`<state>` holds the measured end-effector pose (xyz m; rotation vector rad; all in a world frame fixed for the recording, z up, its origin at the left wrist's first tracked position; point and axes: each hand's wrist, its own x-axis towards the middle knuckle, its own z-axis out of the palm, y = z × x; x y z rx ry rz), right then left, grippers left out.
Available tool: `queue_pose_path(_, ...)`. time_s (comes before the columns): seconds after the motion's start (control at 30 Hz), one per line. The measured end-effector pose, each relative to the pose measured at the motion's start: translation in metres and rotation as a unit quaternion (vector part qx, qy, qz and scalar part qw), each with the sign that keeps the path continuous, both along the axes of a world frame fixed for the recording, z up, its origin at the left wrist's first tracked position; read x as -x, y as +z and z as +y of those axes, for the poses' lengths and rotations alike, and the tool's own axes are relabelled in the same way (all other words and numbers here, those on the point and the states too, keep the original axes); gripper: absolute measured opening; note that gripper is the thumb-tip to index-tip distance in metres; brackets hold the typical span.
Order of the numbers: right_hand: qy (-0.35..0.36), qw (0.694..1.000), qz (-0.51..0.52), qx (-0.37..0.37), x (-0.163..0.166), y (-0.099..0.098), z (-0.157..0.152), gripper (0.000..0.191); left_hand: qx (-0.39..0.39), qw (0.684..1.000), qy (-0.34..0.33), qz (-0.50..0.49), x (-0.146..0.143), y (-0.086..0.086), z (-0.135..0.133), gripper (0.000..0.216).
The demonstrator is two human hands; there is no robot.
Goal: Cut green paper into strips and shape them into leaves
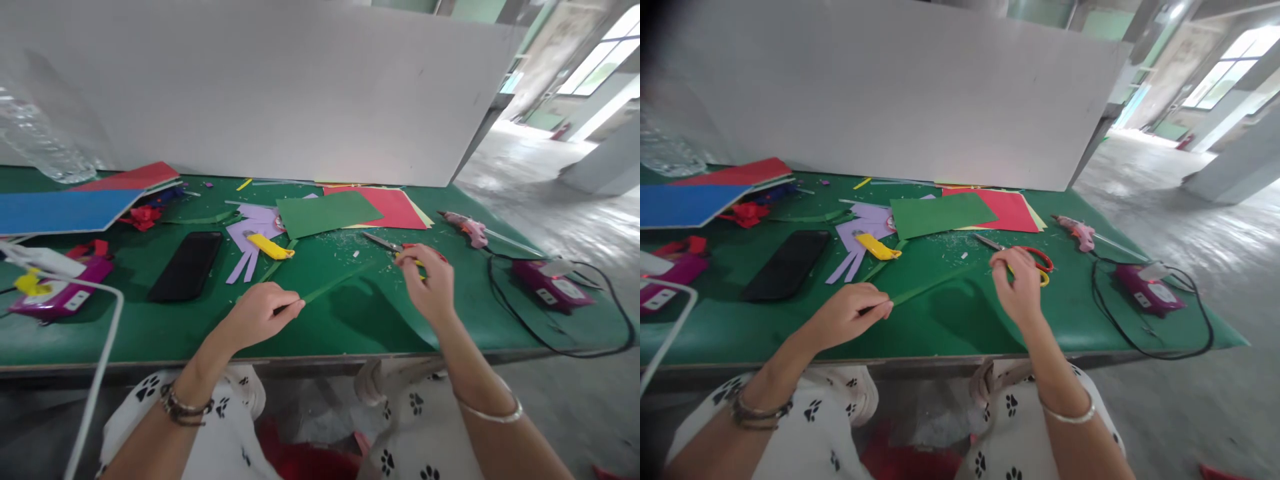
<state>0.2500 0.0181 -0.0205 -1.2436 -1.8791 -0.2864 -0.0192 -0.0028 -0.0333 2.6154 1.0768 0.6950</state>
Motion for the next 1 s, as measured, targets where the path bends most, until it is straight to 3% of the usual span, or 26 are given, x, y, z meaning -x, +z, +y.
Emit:
queue_pose_path(0.07,0.095,0.995,-0.017,0.034,0.024,0.0,-0.011,0.018,-0.004,1.0,-0.003,0.008,-0.002,-0.001,0.001,0.039)
queue_pose_path(0.13,0.138,0.983,-0.098,0.064,0.046,-0.002,-0.02,0.018,-0.014,1.0,-0.007,0.015,-0.003,-0.003,0.001,0.039)
queue_pose_path(0.33,0.142,0.964,-0.193,0.112,0.066,-0.019,-0.023,0.023,-0.137,0.989,-0.002,0.06,-0.009,-0.006,0.004,0.022)
queue_pose_path(0.5,0.162,0.943,-0.225,0.182,0.069,-0.022,-0.024,0.026,-0.305,0.946,0.021,0.111,-0.029,-0.011,-0.003,0.021)
queue_pose_path(0.73,0.213,0.908,-0.12,0.34,0.067,-0.009,-0.027,0.024,-0.38,0.917,0.051,0.106,-0.034,-0.014,-0.005,0.026)
queue_pose_path(0.87,0.226,0.9,-0.03,0.372,0.049,0.004,-0.022,0.024,-0.395,0.909,0.079,0.103,-0.02,-0.008,0.002,0.026)
queue_pose_path(1.0,0.217,0.881,-0.011,0.42,0.028,0.016,-0.016,0.025,-0.399,0.903,0.111,0.117,-0.003,0.0,0.007,0.026)
